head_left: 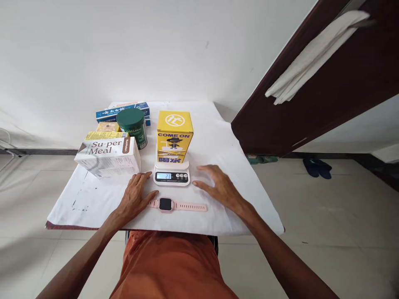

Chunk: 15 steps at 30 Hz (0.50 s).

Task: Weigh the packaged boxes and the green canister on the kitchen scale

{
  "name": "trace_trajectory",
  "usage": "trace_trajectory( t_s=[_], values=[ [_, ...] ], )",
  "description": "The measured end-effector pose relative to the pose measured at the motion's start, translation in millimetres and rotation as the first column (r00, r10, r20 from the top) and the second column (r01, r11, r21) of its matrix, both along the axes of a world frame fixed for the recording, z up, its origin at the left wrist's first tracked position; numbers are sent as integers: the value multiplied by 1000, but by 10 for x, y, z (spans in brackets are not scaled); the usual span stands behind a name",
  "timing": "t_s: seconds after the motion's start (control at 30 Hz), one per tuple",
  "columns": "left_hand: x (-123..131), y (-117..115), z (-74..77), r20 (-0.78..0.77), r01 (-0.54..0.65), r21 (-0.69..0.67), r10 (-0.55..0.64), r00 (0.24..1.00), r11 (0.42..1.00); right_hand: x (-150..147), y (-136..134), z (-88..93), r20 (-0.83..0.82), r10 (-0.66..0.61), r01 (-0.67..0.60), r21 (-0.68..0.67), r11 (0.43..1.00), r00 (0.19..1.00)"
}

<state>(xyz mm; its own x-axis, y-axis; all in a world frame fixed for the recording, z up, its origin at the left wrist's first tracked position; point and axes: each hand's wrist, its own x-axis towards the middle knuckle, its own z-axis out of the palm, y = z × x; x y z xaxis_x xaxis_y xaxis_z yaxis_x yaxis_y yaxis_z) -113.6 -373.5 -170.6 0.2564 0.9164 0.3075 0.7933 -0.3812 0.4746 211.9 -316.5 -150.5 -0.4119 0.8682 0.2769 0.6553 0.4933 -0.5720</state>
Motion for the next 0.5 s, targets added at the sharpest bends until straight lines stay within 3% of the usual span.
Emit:
trace_trajectory(
  t_s=[0.1,0.2,0.33,0.5],
  values=[
    [4,49,41,29,13,-12,-12,999,1000,-120,368,360,-196,-61,63,5,998,979],
    [12,107,58,39,43,-1,-43,998,999,-375,733,596,-330,9,-30,-59,998,944],
    [20,165,45,63,51,-2,-51,997,999,-635,1006,659,-389,94,-180,-189,966,916],
    [24,167,14,127,14,3,-14,992,1000,-593,1096,662,-469,43,-174,-238,956,882]
  ],
)
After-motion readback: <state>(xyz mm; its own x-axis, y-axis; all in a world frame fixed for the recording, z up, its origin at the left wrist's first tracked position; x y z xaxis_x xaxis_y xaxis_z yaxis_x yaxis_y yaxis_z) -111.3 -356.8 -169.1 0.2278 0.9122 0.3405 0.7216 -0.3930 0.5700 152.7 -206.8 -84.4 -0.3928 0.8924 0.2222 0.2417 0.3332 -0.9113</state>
